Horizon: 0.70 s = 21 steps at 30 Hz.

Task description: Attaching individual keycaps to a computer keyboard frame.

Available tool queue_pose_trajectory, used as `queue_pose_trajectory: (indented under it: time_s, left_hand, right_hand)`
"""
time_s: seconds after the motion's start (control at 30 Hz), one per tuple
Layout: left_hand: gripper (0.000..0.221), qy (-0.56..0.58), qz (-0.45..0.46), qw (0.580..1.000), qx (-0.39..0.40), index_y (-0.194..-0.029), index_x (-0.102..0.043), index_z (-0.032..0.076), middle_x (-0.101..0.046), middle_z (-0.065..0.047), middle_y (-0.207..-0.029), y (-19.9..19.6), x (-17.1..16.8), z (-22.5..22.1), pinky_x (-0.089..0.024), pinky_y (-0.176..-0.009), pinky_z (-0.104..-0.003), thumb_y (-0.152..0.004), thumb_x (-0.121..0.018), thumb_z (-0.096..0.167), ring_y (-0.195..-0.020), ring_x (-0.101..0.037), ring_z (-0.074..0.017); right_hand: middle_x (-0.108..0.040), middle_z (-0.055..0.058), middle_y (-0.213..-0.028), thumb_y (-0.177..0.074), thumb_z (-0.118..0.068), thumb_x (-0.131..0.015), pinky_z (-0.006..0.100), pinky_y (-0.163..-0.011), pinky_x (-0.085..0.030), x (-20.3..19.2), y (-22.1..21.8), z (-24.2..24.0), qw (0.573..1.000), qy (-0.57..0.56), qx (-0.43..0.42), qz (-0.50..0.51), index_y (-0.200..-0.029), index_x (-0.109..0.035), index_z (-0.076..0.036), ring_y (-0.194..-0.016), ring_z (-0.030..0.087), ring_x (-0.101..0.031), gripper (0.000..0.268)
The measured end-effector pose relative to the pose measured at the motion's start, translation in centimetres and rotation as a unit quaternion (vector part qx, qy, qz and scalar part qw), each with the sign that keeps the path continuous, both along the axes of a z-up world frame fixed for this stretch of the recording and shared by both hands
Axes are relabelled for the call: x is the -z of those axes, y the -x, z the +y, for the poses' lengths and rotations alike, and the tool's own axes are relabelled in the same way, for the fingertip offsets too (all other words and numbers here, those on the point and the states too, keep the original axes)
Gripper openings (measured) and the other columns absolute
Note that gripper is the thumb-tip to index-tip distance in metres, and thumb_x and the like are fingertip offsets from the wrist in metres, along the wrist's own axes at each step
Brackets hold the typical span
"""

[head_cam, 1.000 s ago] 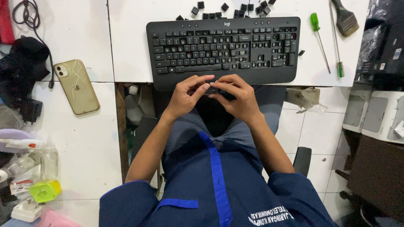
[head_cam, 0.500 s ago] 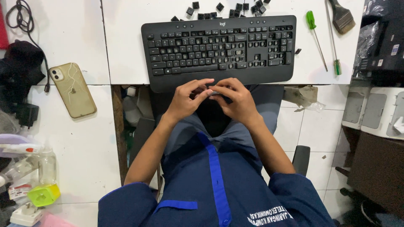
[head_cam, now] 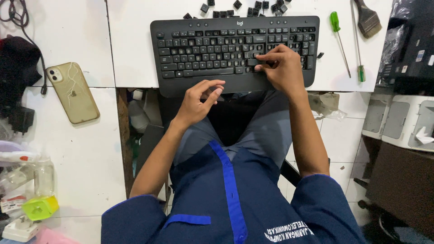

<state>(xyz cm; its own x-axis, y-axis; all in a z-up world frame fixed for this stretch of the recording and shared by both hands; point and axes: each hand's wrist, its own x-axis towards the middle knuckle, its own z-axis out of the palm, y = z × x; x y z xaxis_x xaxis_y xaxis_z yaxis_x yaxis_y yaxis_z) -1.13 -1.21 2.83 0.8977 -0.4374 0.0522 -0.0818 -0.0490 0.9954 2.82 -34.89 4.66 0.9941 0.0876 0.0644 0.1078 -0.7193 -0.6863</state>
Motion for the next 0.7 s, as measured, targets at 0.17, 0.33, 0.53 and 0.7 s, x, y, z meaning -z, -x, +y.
queue_pose_trajectory:
  time_s: [0.17, 0.33, 0.53, 0.7]
  left_hand:
    - [0.03, -0.022, -0.01, 0.999, 0.028, -0.149, -0.076, 0.007, -0.079, -0.015, -0.137, -0.2, -0.2, 0.2, -0.076, -0.082, -0.028, -0.123, -0.068, 0.02, -0.101, -0.086, -0.0208]
    - [0.026, -0.069, -0.066, 0.995, 0.002, -0.144, -0.08, 0.01, -0.082, -0.009, -0.131, -0.1, -0.3, -1.1, -0.064, -0.079, -0.027, -0.122, -0.07, 0.018, -0.098, -0.077, -0.0165]
    - [0.026, -0.203, -0.232, 0.949, -0.063, -0.142, -0.08, 0.009, -0.077, -0.006, -0.123, -1.7, 1.0, -8.2, -0.069, -0.089, -0.043, -0.117, -0.079, 0.018, -0.111, -0.079, -0.0288]
    - [0.025, -0.295, -0.281, 0.905, -0.122, -0.136, -0.086, 0.014, -0.079, -0.001, -0.117, -3.6, 4.2, -11.7, -0.067, -0.066, -0.044, -0.112, -0.087, 0.023, -0.095, -0.077, -0.0279]
  right_hand:
    - [-0.072, 0.005, -0.106, -0.1, -0.001, -0.1, 0.04, -0.078, -0.059, -1.0, -0.8, 0.2, 0.997, 0.051, -0.006, 0.051, -0.131, -0.097, -0.015, -0.092, 0.025, -0.072, 0.034]
    - [-0.077, 0.012, -0.121, -0.104, -0.007, -0.102, 0.039, -0.074, -0.067, -1.2, -1.2, 0.0, 0.995, 0.067, -0.056, 0.044, -0.129, -0.096, -0.005, -0.085, 0.025, -0.075, 0.027]
    - [-0.079, 0.01, -0.117, -0.105, -0.015, -0.103, 0.043, -0.076, -0.063, -1.6, -1.8, -0.4, 0.993, 0.07, -0.062, 0.073, -0.127, -0.096, -0.009, -0.092, 0.027, -0.076, 0.024]
    - [-0.082, 0.007, -0.11, -0.099, -0.012, -0.105, 0.039, -0.073, -0.061, -0.6, -2.7, -1.1, 0.994, 0.053, -0.059, 0.072, -0.12, -0.098, -0.013, -0.087, 0.023, -0.074, 0.022]
